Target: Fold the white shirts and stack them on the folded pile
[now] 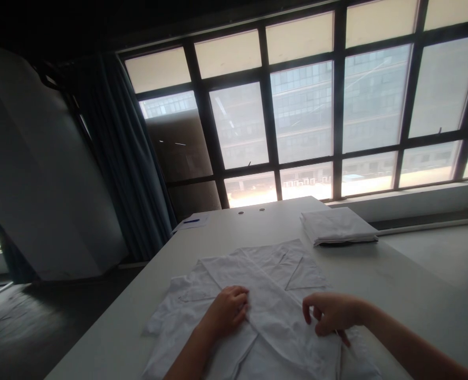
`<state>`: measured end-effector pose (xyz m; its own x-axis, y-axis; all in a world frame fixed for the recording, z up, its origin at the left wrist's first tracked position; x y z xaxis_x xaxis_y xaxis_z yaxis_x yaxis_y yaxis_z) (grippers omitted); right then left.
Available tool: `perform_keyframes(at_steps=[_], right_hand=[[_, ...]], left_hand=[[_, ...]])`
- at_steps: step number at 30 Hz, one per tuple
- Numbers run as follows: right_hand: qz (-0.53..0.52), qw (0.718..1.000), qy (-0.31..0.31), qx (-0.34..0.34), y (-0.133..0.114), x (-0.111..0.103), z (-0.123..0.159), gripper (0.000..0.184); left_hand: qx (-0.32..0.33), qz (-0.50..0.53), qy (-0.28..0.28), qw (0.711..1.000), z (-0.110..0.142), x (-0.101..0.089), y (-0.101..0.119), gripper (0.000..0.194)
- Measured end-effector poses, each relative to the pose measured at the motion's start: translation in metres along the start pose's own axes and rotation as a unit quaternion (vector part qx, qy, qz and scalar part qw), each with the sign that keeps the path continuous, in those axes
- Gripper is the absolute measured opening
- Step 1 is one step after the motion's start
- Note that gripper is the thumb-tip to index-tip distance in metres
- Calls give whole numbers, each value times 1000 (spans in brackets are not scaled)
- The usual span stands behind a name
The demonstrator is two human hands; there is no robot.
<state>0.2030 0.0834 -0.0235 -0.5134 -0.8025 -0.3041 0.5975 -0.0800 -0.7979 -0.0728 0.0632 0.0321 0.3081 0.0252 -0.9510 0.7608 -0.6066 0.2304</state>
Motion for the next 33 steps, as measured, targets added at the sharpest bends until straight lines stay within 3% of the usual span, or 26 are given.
perform_keyframes(at_steps=[5, 9, 12, 14, 15, 18, 20, 23, 27, 29, 31, 33], right_hand=[[27, 1000, 10, 11, -2, -4, 4, 36], [184, 978, 58, 75, 2, -12, 15, 26], [330, 919, 216, -17, -33, -17, 25, 13], [353, 880, 300, -106, -59, -4, 30, 22], [350, 873, 310, -140, -67, 7, 29, 30], [345, 881, 258, -195, -71, 43, 11, 63], [348, 892, 207, -201, -64, 59, -1, 76], [349, 901, 173, -189, -56, 64, -7, 79], [378, 899, 158, -151, -63, 60, 6, 91], [395, 895, 159, -136, -72, 59, 20, 86], [411, 889, 167, -114, -81, 57, 34, 61], [437, 880, 168, -87, -87, 56, 44, 46]], left_hand=[[-41, -6, -69, 997, 6, 17, -15, 70], [-75, -16, -112, 991, 9, 28, -25, 77], [-97, -31, -131, 986, 10, 33, -29, 80], [-105, -40, -141, 984, 10, 37, -30, 82], [-107, -44, -143, 983, 10, 38, -30, 82], [-111, -53, -137, 983, 10, 38, -30, 82], [-114, -58, -127, 984, 10, 36, -29, 80], [-122, -58, -126, 983, 11, 35, -23, 80], [-140, -36, -147, 978, 15, 30, -2, 80], [-146, -20, -172, 974, 21, 26, 15, 86], [-126, 5, -191, 974, 28, 20, 38, 91], [-79, 37, -207, 974, 33, 15, 64, 81]])
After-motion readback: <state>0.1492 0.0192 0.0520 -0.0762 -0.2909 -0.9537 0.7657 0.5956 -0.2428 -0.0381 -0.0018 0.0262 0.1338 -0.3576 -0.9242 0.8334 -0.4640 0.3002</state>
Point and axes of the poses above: each hand's wrist, its own z-axis away from the middle knuckle, its own x-axis out of the palm, y = z × x, the point moved 8 cm from there along -z, towards the middle knuckle, and after that the axes turned 4 degrees about x, right-handed, at the moved point
